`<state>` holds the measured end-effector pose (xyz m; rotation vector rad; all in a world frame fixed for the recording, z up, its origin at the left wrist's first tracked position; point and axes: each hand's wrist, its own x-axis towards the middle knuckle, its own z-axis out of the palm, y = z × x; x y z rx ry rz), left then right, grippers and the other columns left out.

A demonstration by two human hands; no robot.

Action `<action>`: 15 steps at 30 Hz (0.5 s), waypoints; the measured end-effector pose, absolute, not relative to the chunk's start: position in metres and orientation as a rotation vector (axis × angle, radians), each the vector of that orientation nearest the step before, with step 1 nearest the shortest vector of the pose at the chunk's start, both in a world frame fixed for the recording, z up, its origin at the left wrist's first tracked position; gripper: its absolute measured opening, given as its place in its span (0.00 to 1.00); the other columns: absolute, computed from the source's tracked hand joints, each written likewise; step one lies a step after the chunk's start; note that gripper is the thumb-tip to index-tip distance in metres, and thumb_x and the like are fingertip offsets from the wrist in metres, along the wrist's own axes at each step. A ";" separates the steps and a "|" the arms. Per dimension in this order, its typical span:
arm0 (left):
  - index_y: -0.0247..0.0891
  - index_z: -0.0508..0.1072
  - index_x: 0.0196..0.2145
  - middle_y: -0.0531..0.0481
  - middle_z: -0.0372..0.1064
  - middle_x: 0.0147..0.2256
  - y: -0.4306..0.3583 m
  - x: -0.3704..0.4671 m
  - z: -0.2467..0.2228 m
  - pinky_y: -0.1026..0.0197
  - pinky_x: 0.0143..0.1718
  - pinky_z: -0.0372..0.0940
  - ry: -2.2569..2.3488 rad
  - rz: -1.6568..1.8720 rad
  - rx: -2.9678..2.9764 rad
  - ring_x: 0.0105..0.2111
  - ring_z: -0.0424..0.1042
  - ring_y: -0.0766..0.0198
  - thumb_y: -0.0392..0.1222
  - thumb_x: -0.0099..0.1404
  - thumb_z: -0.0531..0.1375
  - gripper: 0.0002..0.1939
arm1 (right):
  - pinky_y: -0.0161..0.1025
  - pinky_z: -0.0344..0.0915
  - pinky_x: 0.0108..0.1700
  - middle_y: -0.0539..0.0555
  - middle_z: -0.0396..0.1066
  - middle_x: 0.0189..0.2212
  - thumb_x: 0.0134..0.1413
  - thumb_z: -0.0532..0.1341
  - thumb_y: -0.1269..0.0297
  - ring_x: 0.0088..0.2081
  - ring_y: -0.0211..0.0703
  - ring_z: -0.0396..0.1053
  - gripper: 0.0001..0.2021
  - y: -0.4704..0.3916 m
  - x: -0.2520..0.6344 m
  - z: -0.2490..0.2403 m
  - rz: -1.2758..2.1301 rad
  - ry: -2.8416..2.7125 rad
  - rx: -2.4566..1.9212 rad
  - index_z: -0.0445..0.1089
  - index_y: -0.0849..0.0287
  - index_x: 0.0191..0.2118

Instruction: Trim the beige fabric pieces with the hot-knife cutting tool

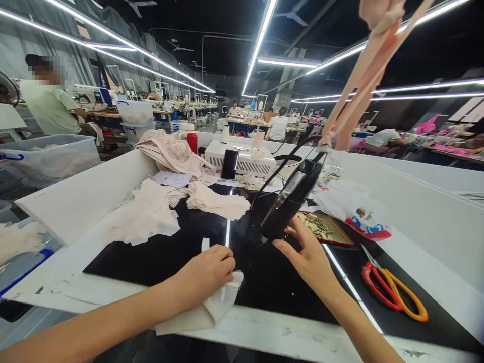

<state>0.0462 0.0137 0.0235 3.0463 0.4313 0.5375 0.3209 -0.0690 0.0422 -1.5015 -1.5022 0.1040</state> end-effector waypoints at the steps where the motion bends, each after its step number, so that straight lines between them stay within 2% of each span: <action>1: 0.36 0.69 0.37 0.48 0.72 0.42 0.015 0.045 0.021 0.59 0.46 0.70 0.406 0.564 3.090 0.44 0.74 0.59 0.34 0.72 0.65 0.07 | 0.55 0.71 0.61 0.59 0.72 0.61 0.67 0.61 0.42 0.60 0.55 0.72 0.31 -0.079 0.341 0.033 0.036 -1.562 -1.602 0.62 0.48 0.69; 3: 0.37 0.68 0.36 0.49 0.70 0.37 0.018 0.043 0.016 0.57 0.42 0.68 0.320 0.634 3.206 0.38 0.72 0.59 0.32 0.76 0.58 0.07 | 0.57 0.71 0.61 0.61 0.75 0.58 0.70 0.55 0.40 0.59 0.58 0.73 0.28 -0.099 0.378 0.016 -0.167 -1.719 -1.779 0.68 0.52 0.65; 7: 0.39 0.66 0.33 0.53 0.64 0.29 0.020 0.040 0.011 0.56 0.31 0.59 0.265 0.681 3.366 0.27 0.66 0.59 0.33 0.78 0.51 0.13 | 0.63 0.73 0.55 0.66 0.78 0.51 0.69 0.54 0.37 0.52 0.66 0.76 0.30 -0.130 0.415 -0.006 -0.227 -1.765 -1.904 0.77 0.56 0.56; 12: 0.39 0.69 0.38 0.54 0.68 0.28 0.015 0.039 0.026 0.60 0.29 0.54 0.770 0.286 2.946 0.25 0.68 0.61 0.44 0.76 0.58 0.08 | 0.56 0.73 0.49 0.62 0.76 0.44 0.73 0.54 0.56 0.44 0.58 0.75 0.16 -0.131 0.404 -0.014 -0.199 -1.775 -1.996 0.77 0.55 0.51; 15: 0.40 0.70 0.38 0.55 0.68 0.26 0.014 0.037 0.041 0.60 0.29 0.52 0.977 0.094 2.634 0.25 0.67 0.61 0.51 0.74 0.57 0.12 | 0.52 0.71 0.48 0.60 0.75 0.42 0.70 0.58 0.63 0.43 0.56 0.73 0.08 -0.126 0.395 -0.011 -0.143 -1.741 -2.015 0.75 0.55 0.45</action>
